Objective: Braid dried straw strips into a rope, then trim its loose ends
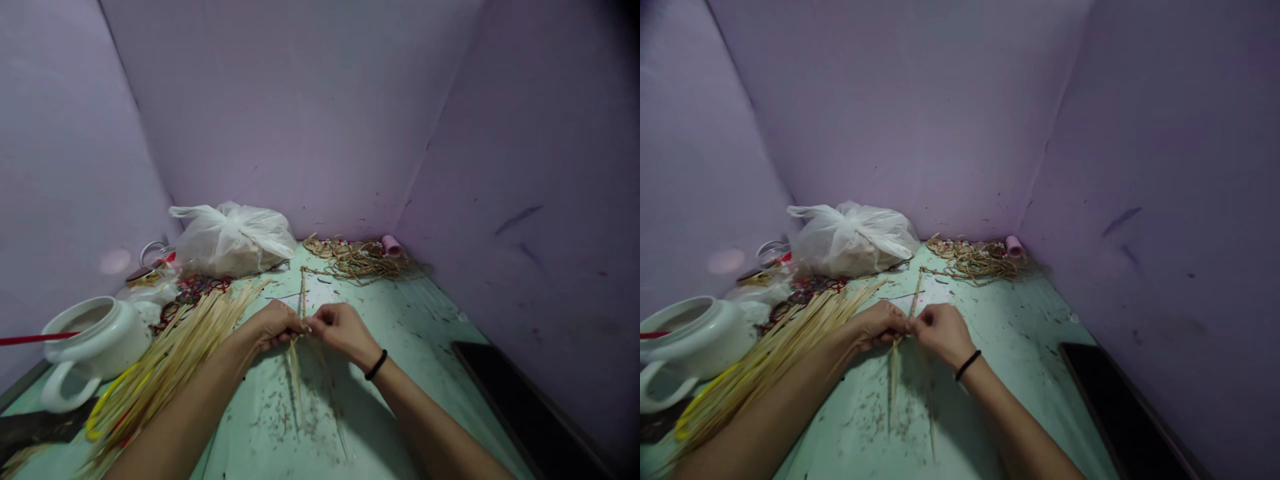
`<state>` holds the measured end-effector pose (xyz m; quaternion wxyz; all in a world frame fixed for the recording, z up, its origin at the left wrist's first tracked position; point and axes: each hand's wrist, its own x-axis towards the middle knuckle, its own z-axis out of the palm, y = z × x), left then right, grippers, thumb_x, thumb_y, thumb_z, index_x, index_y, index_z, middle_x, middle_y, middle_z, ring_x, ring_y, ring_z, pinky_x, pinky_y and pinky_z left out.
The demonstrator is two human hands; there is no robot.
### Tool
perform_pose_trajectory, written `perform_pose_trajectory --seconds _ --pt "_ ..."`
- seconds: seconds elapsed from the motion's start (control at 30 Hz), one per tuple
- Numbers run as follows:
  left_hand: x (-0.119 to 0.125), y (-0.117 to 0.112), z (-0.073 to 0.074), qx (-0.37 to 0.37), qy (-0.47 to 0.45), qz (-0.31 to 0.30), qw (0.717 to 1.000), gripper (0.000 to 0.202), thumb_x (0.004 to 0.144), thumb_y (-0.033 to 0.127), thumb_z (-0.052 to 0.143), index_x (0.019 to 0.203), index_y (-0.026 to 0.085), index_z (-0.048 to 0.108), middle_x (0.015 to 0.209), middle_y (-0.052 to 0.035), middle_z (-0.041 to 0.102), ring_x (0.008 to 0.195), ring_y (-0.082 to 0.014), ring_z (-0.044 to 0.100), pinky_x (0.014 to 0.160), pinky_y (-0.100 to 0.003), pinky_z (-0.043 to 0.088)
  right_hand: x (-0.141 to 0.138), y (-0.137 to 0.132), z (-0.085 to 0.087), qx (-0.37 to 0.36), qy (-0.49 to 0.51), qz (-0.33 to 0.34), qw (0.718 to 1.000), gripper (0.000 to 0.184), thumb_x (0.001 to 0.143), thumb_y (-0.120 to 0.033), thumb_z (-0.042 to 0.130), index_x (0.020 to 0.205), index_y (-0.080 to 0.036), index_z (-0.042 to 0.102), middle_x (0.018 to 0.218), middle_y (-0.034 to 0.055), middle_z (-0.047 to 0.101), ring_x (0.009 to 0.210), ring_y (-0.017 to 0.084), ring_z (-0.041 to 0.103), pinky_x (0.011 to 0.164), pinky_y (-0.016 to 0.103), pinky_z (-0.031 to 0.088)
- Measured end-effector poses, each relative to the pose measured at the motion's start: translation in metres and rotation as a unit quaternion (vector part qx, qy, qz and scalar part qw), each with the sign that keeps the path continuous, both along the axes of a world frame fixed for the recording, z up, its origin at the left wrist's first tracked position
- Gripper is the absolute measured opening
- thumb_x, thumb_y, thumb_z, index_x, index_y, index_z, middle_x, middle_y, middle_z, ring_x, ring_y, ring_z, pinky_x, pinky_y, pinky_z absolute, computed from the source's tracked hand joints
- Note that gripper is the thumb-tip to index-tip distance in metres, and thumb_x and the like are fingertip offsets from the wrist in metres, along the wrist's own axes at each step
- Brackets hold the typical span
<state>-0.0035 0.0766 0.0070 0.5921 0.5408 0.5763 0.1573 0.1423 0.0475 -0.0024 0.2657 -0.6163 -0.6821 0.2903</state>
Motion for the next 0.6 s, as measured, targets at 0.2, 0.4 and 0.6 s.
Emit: perform_pose_trajectory --seconds 0.2,0.4,0.6 --pt "-0.003 0.003 -0.003 -0.001 -0.032 -0.017 0.999 0.008 0.049 0.02 0.052 0.046 0.015 0.047 0.033 0.0054 0.039 0.027 -0.0034 0.026 0.029 -0.017 0.011 -0.004 0.005 -0.002 -0.264 0.395 -0.014 0.88 0.01 0.072 -0.016 0.049 0.066 -0.013 0.055 0.058 0.0029 0.058 0.048 0.009 0.052 0.05 0.021 0.042" --pt "-0.002 0.005 -0.011 0.032 -0.013 -0.045 0.998 0.006 0.05 0.02 0.052 0.049 0.014 0.052 0.035 0.0053 0.04 0.029 -0.0039 0.028 0.032 -0.018 0.012 -0.012 -0.001 -0.005 -0.259 0.342 -0.018 0.903 0.017 0.065 -0.011 0.049 0.048 -0.013 0.049 0.035 -0.0057 0.038 0.03 0.003 0.027 0.032 0.018 0.017" --pt "-0.003 0.002 -0.002 0.07 0.052 -0.065 0.994 0.005 0.049 0.015 0.051 0.047 0.012 0.054 0.034 0.004 0.041 0.032 -0.005 0.028 0.036 -0.02 0.019 -0.011 0.004 -0.015 -0.201 0.299 -0.059 0.931 0.014 0.056 -0.009 0.05 0.044 -0.014 0.047 0.032 -0.0076 0.035 0.03 0.002 0.024 0.035 0.02 0.013"
